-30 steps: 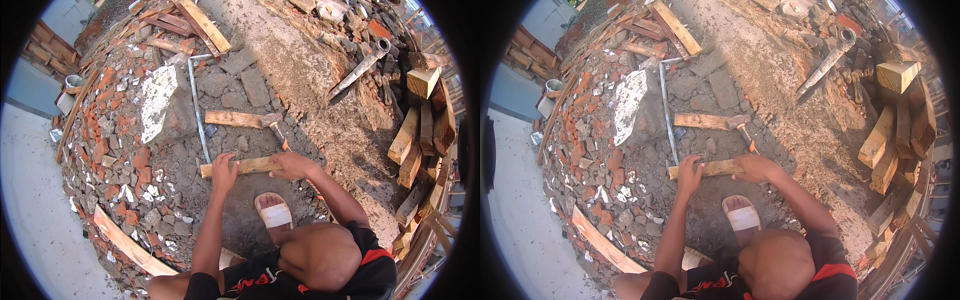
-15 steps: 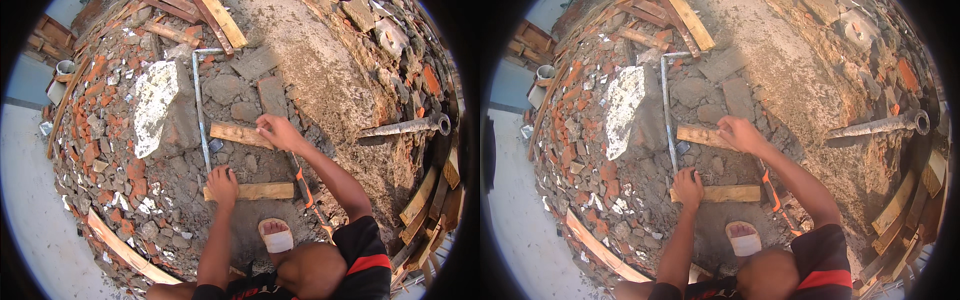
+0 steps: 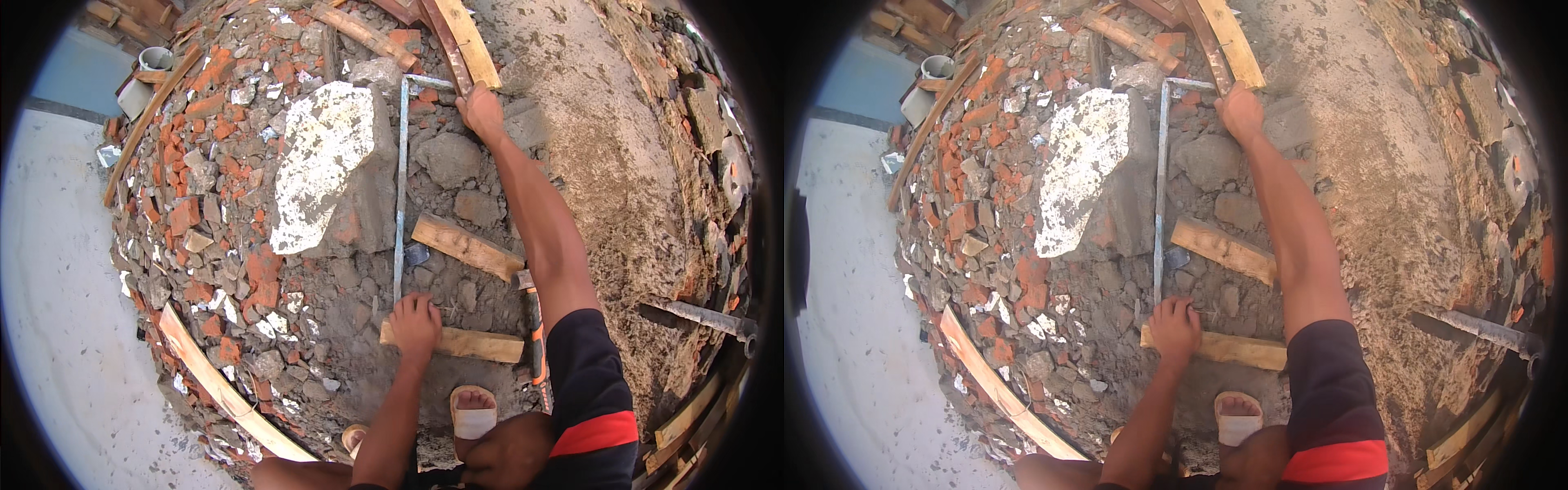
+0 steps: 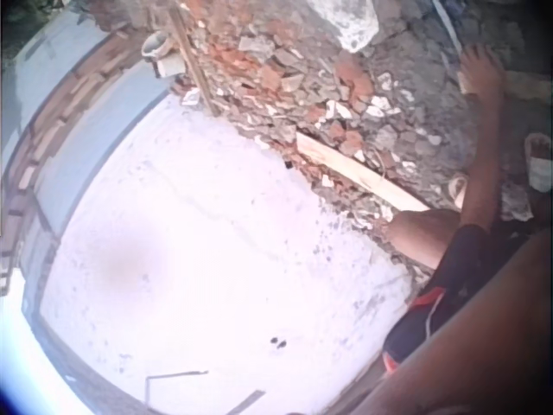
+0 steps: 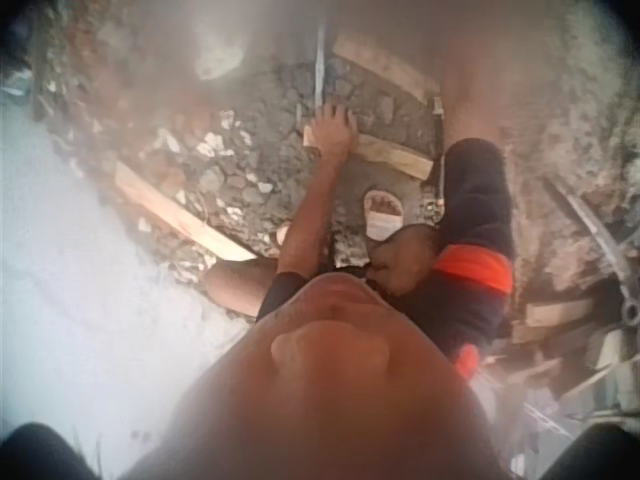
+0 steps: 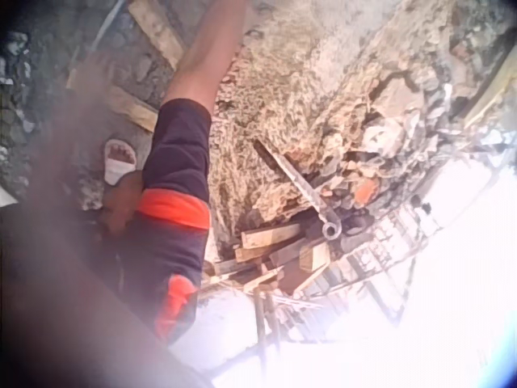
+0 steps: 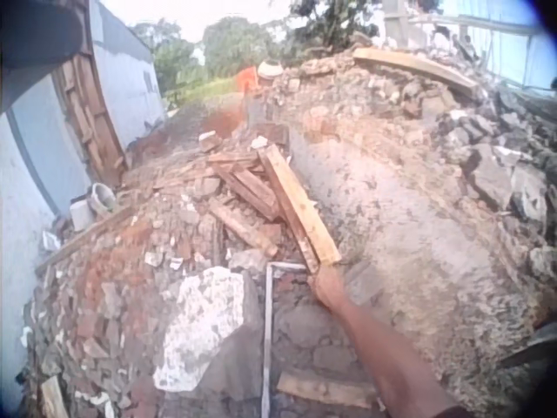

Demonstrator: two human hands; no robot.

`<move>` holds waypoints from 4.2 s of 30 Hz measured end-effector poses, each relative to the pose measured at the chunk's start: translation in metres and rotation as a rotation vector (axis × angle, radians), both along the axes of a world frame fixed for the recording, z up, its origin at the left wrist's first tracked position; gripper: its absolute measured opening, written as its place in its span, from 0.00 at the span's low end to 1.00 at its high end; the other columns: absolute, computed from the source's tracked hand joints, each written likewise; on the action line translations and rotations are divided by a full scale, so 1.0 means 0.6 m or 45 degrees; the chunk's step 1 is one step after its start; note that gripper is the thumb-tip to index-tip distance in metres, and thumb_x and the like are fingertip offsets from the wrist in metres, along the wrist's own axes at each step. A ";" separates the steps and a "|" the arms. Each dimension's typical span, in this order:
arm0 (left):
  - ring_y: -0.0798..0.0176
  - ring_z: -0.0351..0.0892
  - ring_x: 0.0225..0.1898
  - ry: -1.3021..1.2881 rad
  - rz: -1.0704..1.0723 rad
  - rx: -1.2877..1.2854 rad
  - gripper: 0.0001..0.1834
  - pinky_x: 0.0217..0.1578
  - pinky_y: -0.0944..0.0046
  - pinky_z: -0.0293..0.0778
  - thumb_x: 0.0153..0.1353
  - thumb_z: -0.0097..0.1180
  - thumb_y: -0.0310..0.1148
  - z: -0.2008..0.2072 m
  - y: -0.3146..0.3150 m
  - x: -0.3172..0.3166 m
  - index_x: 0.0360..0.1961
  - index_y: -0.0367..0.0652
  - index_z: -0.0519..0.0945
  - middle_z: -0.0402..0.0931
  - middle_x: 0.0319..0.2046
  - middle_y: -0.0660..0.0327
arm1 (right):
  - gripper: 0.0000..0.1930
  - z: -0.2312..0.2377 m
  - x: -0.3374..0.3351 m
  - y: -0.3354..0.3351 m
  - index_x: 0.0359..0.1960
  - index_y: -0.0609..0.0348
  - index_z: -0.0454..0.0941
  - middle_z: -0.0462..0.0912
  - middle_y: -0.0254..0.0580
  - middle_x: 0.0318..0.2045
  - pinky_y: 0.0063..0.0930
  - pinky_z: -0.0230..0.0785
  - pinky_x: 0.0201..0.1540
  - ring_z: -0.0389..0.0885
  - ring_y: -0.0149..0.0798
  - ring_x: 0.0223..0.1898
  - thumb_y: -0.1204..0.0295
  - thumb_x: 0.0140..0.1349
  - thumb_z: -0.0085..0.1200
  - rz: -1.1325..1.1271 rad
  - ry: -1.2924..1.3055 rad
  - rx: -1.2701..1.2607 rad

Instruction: The person sits on the ground at a construction site and uses a hammer to repeatedly strike a metal bar placed on wooden blocks. The person adjusts the metal bar and wooden blocks between strikes.

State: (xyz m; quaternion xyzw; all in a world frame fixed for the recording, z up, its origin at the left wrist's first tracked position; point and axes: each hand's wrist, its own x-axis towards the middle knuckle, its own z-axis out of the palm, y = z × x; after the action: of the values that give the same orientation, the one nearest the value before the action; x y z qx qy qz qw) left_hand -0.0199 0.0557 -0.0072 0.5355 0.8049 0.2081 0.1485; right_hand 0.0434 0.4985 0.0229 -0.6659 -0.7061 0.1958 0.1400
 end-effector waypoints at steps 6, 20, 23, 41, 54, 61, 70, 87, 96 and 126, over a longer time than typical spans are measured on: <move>0.53 0.74 0.52 0.017 0.002 0.077 0.11 0.50 0.51 0.69 0.59 0.58 0.33 -0.001 -0.012 0.005 0.44 0.50 0.82 0.77 0.47 0.62 | 0.20 0.133 -0.004 -0.126 0.41 0.63 0.73 0.85 0.59 0.41 0.43 0.76 0.45 0.85 0.52 0.44 0.58 0.63 0.59 0.032 0.478 0.085; 0.50 0.76 0.54 -0.267 -0.173 0.433 0.14 0.55 0.52 0.70 0.72 0.50 0.38 0.001 -0.031 -0.027 0.48 0.40 0.81 0.80 0.50 0.55 | 0.20 0.282 0.253 -0.791 0.33 0.58 0.72 0.80 0.46 0.28 0.42 0.74 0.33 0.82 0.47 0.32 0.59 0.49 0.68 0.317 0.041 -0.103; 0.56 0.76 0.56 -1.032 -0.072 0.438 0.20 0.55 0.55 0.71 0.75 0.49 0.43 0.016 -0.038 -0.022 0.52 0.37 0.79 0.79 0.54 0.54 | 0.20 0.283 0.247 -0.876 0.32 0.58 0.72 0.80 0.45 0.28 0.45 0.75 0.33 0.82 0.51 0.31 0.60 0.48 0.68 0.599 0.018 0.037; 0.62 0.81 0.50 -1.216 -0.255 -0.379 0.20 0.53 0.61 0.73 0.69 0.54 0.25 0.047 -0.186 -0.084 0.61 0.32 0.76 0.82 0.50 0.55 | 0.16 0.198 0.225 -0.905 0.35 0.58 0.77 0.85 0.48 0.30 0.50 0.75 0.38 0.85 0.56 0.35 0.57 0.63 0.61 0.708 0.246 -0.468; 0.37 0.73 0.59 -0.223 -0.195 -0.173 0.28 0.58 0.47 0.71 0.65 0.62 0.41 0.131 -0.103 -0.069 0.60 0.32 0.75 0.74 0.55 0.40 | 0.17 0.145 0.335 -0.844 0.48 0.62 0.76 0.80 0.55 0.46 0.48 0.71 0.52 0.78 0.57 0.51 0.65 0.62 0.62 0.015 -0.077 0.111; 0.37 0.67 0.63 -0.102 -0.142 -0.113 0.43 0.59 0.46 0.69 0.60 0.68 0.42 0.090 0.021 0.001 0.69 0.33 0.61 0.64 0.62 0.42 | 0.25 0.061 0.391 -0.812 0.56 0.68 0.67 0.77 0.62 0.50 0.52 0.70 0.54 0.76 0.62 0.55 0.63 0.66 0.58 -0.080 -0.021 -0.141; 0.38 0.69 0.58 -0.076 -0.177 -0.124 0.42 0.58 0.45 0.68 0.58 0.70 0.40 0.063 -0.023 0.002 0.67 0.33 0.63 0.66 0.56 0.45 | 0.21 0.043 0.386 -0.799 0.53 0.67 0.63 0.80 0.70 0.43 0.58 0.75 0.47 0.81 0.69 0.44 0.64 0.69 0.54 -0.120 -0.011 -0.365; 0.41 0.72 0.54 -0.006 -0.092 -0.006 0.35 0.54 0.44 0.70 0.64 0.61 0.49 0.049 0.020 0.013 0.61 0.31 0.68 0.72 0.51 0.46 | 0.16 0.099 0.387 -0.717 0.54 0.54 0.69 0.67 0.24 0.24 0.18 0.60 0.20 0.62 0.18 0.19 0.59 0.74 0.52 -0.654 1.921 -1.481; 0.40 0.74 0.51 -0.076 -0.079 0.042 0.31 0.53 0.44 0.70 0.63 0.62 0.47 0.050 0.024 0.013 0.57 0.32 0.71 0.73 0.46 0.45 | 0.18 0.127 0.354 -0.742 0.47 0.57 0.65 0.67 0.29 0.21 0.25 0.62 0.17 0.63 0.25 0.15 0.54 0.76 0.49 -0.557 1.315 -1.113; 0.51 0.74 0.49 0.099 0.029 -0.048 0.35 0.48 0.52 0.73 0.57 0.67 0.51 0.046 0.054 0.034 0.57 0.39 0.71 0.71 0.48 0.56 | 0.28 0.346 0.209 -0.454 0.46 0.67 0.75 0.81 0.47 0.24 0.46 0.72 0.33 0.83 0.49 0.29 0.48 0.77 0.41 0.184 -0.202 -0.333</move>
State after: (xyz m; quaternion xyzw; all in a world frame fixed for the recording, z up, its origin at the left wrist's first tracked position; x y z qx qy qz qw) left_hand 0.0005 0.0883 0.0205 0.5312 0.8198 0.1736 0.1247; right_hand 0.1688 0.2259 0.2306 -0.6394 -0.7294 0.2426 -0.0184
